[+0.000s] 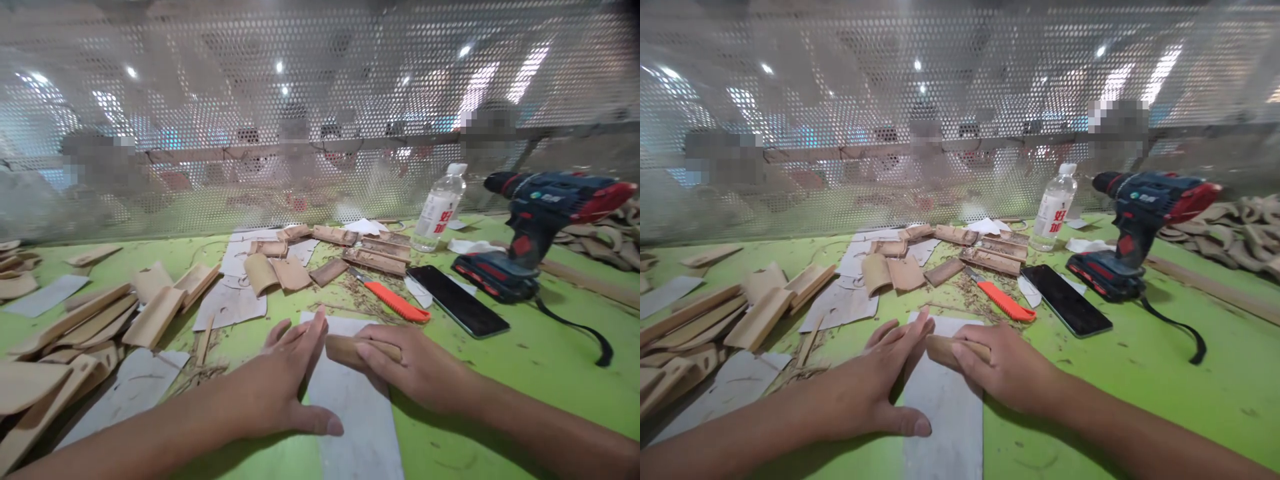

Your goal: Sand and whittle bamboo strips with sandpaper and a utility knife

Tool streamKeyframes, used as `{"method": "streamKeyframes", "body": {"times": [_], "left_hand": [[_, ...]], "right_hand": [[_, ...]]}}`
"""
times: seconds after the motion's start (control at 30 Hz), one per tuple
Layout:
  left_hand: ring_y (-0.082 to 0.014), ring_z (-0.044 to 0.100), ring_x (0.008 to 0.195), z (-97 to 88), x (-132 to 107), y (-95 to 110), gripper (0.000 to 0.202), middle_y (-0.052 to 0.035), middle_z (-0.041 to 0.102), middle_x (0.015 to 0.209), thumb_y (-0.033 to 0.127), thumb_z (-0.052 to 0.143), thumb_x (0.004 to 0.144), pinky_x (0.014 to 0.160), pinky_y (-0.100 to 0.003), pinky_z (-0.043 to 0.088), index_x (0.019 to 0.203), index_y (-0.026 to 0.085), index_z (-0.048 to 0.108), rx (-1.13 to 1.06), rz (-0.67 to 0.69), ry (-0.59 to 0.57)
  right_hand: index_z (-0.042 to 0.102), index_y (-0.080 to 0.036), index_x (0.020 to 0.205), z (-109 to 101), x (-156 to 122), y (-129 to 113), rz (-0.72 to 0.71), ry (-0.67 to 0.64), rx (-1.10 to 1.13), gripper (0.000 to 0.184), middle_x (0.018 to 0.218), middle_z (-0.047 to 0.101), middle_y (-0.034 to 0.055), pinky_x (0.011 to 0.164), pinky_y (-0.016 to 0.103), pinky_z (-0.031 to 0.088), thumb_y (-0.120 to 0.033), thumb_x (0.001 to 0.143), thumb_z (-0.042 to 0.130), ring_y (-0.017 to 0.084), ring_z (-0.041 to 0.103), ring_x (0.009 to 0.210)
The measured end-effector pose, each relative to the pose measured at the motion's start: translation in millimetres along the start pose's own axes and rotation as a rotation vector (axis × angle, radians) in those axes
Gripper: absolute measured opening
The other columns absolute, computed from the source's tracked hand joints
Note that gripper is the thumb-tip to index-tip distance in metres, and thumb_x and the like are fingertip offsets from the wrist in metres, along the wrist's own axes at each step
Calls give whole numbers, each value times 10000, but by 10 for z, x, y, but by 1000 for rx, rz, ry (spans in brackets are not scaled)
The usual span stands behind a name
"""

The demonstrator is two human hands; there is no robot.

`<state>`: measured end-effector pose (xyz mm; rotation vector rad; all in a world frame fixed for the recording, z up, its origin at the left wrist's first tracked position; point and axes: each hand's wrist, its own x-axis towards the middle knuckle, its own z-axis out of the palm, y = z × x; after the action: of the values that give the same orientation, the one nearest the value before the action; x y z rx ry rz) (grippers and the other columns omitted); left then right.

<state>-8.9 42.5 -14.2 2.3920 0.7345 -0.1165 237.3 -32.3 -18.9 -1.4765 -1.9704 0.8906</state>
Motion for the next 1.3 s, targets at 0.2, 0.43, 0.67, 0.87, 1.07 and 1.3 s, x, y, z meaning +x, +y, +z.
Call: {"method": "streamKeyframes", "body": {"times": [0.2,0.43,0.67,0.87,1.07,1.3], "left_hand": [[-408,104,1562,16,17,-16,1358,-230,129,1686,806,680,780,1246,-609,60,1643,127,-120,25,33,7],[-441,84,1555,33,11,-13,1379,-219,155,1686,807,690,771,1230,-640,95,1637,144,-153,-28,26,30],[-452,101,1550,22,12,-5,1390,-240,198,1673,815,691,757,1218,-660,120,1639,144,-147,-38,3,29],[-459,77,1551,27,12,-19,1401,-218,185,1682,806,715,742,1219,-666,108,1640,163,-148,-47,4,28],[-442,66,1556,12,2,-6,1388,-223,149,1686,806,694,763,1226,-655,72,1635,144,-158,-14,6,-5],[-422,111,1558,20,8,-12,1372,-220,179,1684,778,710,773,1233,-629,64,1636,161,-159,-3,26,13]], "right_hand": [[642,-214,1011,16,-51,-183,-159,-198,-171,351,793,650,0,626,260,417,-394,1074,346,142,569,660],[665,-210,1197,32,-41,-205,-177,-171,-296,361,811,694,14,640,275,407,-356,1072,360,144,560,626],[687,-209,1025,-4,3,-141,-151,-99,-277,372,732,626,-8,624,263,401,-405,1074,375,144,547,624],[697,-214,948,-8,-2,-159,-170,-158,-141,370,740,626,-22,610,233,398,-421,1063,414,130,570,647],[682,-225,1026,-1,4,-137,-214,-211,-184,332,786,634,-24,623,238,397,-389,1069,397,122,564,644],[677,-247,1171,5,-13,-113,-236,-223,-222,359,873,700,1,643,259,413,-412,1080,371,142,596,678]]}}
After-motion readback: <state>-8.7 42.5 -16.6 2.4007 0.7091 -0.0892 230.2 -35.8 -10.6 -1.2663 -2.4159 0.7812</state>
